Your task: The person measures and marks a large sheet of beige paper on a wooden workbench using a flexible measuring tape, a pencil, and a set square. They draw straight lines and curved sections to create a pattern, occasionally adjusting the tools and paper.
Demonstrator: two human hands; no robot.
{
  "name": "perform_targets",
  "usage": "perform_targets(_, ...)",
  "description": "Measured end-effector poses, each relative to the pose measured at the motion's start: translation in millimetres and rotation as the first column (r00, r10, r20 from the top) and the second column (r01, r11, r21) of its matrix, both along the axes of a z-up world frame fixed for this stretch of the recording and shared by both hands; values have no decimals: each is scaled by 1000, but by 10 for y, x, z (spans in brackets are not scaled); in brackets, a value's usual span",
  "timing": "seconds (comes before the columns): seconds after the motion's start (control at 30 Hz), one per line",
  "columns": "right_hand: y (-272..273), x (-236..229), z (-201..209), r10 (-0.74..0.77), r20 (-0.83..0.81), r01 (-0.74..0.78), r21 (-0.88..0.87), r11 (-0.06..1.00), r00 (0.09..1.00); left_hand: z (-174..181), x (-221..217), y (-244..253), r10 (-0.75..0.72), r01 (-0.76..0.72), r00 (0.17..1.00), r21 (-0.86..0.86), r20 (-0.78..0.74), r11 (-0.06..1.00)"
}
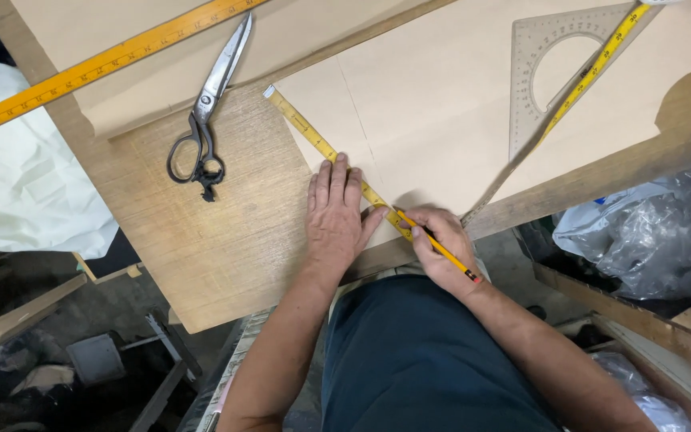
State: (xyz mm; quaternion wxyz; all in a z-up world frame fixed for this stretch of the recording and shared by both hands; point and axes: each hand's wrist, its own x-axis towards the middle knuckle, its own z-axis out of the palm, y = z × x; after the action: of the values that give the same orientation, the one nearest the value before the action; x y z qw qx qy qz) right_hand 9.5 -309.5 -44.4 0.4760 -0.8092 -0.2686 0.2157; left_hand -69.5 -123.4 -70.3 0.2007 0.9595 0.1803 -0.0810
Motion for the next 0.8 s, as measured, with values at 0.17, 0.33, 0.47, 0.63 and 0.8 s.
perform_targets(0.17,-32,-27,-43,26,31,-23,-96,995,999,-11,-10,2,-3,3,1000,-1,-9,1000)
perform_targets(0.33,36,-6,24,28,67,-24,-68,997,997,-25,-11,-1,-1,1,1000,1,-11,1000)
perform_targets(0.47,48,-11,36,-3,96,10,-75,997,995,-37,-13,-8,-1,1,1000,10,-5,1000)
perform_targets(0.63,45,-78,178,-94,58,96,-43,994,994,-44,-13,-9,2,-2,1000,19,-16,1000)
perform_targets(0.8,-52,-80,29,-50,86,54,-43,998,995,-64,-10,-22,2,-1,1000,28,-11,1000)
